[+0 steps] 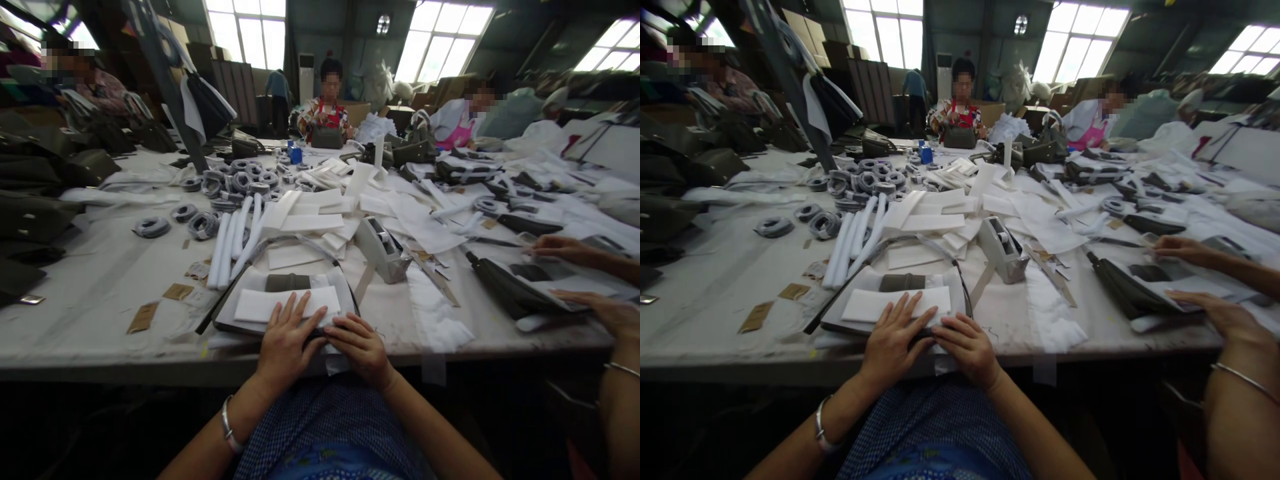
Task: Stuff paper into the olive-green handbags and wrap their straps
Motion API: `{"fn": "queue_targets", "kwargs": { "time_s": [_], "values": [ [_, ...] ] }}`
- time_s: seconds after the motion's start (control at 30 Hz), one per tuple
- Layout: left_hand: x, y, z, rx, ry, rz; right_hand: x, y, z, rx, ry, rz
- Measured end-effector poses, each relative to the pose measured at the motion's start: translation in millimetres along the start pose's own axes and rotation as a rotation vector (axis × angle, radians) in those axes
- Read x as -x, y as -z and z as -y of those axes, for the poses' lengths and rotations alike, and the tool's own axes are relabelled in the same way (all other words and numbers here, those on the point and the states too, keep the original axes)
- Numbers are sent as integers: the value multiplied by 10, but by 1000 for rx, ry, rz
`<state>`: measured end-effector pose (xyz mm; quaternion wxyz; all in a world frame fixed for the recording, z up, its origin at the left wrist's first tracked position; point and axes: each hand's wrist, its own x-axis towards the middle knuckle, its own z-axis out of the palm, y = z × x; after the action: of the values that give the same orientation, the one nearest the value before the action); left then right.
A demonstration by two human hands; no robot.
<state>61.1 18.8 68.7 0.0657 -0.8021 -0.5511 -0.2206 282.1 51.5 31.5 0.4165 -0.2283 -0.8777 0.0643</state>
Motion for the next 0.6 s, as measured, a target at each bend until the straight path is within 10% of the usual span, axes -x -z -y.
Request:
{"fn": "queue_targets", "kwargs": {
  "time_s": [0.6],
  "values": [
    [57,-175,-27,-4,33,-61,-195,86,-92,95,-67,78]
  ]
}}
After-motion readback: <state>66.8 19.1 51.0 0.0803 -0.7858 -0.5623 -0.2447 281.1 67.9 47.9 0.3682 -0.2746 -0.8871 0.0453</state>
